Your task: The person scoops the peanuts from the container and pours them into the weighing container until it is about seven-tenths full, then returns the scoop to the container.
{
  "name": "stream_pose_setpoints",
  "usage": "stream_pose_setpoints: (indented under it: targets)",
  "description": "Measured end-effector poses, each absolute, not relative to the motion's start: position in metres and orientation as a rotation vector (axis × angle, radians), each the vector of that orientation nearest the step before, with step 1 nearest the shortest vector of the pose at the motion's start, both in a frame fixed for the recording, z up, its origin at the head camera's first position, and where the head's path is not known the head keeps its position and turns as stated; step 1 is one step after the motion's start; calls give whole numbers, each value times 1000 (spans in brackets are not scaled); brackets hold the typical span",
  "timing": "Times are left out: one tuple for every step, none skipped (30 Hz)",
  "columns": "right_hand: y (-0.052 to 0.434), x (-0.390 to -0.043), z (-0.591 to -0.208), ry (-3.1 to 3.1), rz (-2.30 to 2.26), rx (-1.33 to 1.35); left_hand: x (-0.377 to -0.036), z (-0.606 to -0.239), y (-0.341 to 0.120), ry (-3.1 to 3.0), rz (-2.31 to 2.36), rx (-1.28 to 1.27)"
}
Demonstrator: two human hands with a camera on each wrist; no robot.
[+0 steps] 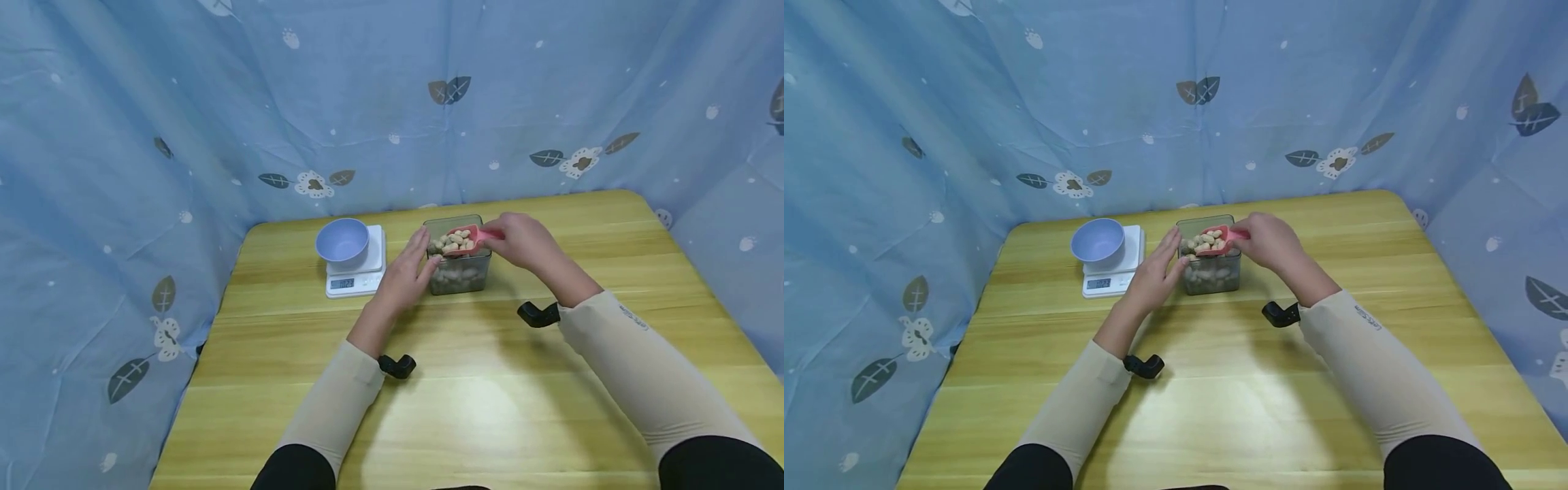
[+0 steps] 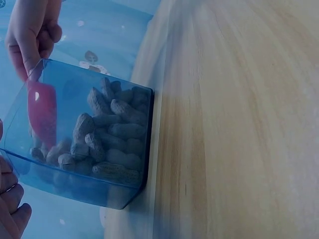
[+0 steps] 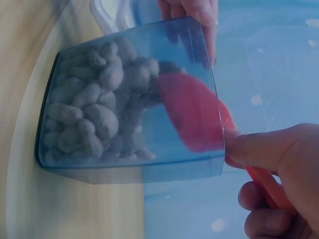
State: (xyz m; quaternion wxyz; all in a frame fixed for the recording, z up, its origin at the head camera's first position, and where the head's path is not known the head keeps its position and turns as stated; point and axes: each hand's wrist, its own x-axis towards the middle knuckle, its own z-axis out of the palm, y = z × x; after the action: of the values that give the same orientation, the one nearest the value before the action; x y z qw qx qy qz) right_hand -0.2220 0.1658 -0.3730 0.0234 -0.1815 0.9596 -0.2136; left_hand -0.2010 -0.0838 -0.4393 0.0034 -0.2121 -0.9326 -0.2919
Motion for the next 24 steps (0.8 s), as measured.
stream_pose_setpoints:
  targets:
    - [168,-222,-374,2964,-696,-546,-201,-439,-84,-2924,-921,-667]
    - [170,-221,-376,2956,-727,-533,-201,-439,-84,-2924,-924,-670]
    - [172,-221,-377,2951,-750,-518,-201,-439,-84,-2926,-922,-673]
    - [174,-221,-379,2945,-773,-506,-201,-440,-84,-2928,-917,-676]
    - [176,-220,-380,2940,-796,-489,-201,-440,-84,-2929,-912,-678]
    - [178,-220,-381,2931,-824,-474,-201,-440,-84,-2928,-905,-679]
    - [179,-220,-381,2924,-850,-461,-201,-440,-84,-2926,-901,-678]
    - [181,-219,-382,2913,-882,-450,-201,-440,-84,-2924,-898,-677]
    - [182,-219,-383,2904,-908,-442,-201,-440,-84,-2923,-894,-675]
    - [183,-218,-384,2893,-933,-433,-201,-440,-85,-2918,-899,-674]
    - [183,-218,-384,2882,-955,-422,-201,-440,-85,-2914,-905,-673]
    - [184,-217,-385,2870,-980,-412,-202,-440,-85,-2909,-912,-672]
    - [185,-217,-386,2861,-1002,-399,-202,-440,-86,-2904,-924,-673]
    - [186,-216,-387,2852,-1025,-386,-202,-440,-86,-2898,-930,-673]
    - [186,-215,-388,2850,-1042,-374,-202,-440,-86,-2896,-936,-673]
    - [187,-215,-389,2845,-1065,-359,-202,-440,-86,-2893,-943,-672]
    - [187,-214,-390,2839,-1090,-348,-202,-440,-86,-2894,-945,-670]
    - [187,-214,-391,2835,-1112,-337,-202,-440,-86,-2895,-946,-668]
    - [188,-214,-392,2833,-1130,-329,-201,-440,-86,-2897,-947,-666]
    - [188,-214,-393,2833,-1142,-325,-201,-440,-86,-2900,-942,-664]
    - [188,-214,-394,2834,-1152,-323,-201,-440,-86,-2903,-939,-663]
    - [189,-214,-395,2832,-1162,-322,-201,-439,-86,-2902,-941,-663]
    - [189,-215,-395,2829,-1169,-322,-200,-438,-87,-2898,-949,-663]
    - [189,-215,-396,2830,-1172,-321,-200,-437,-87,-2890,-953,-665]
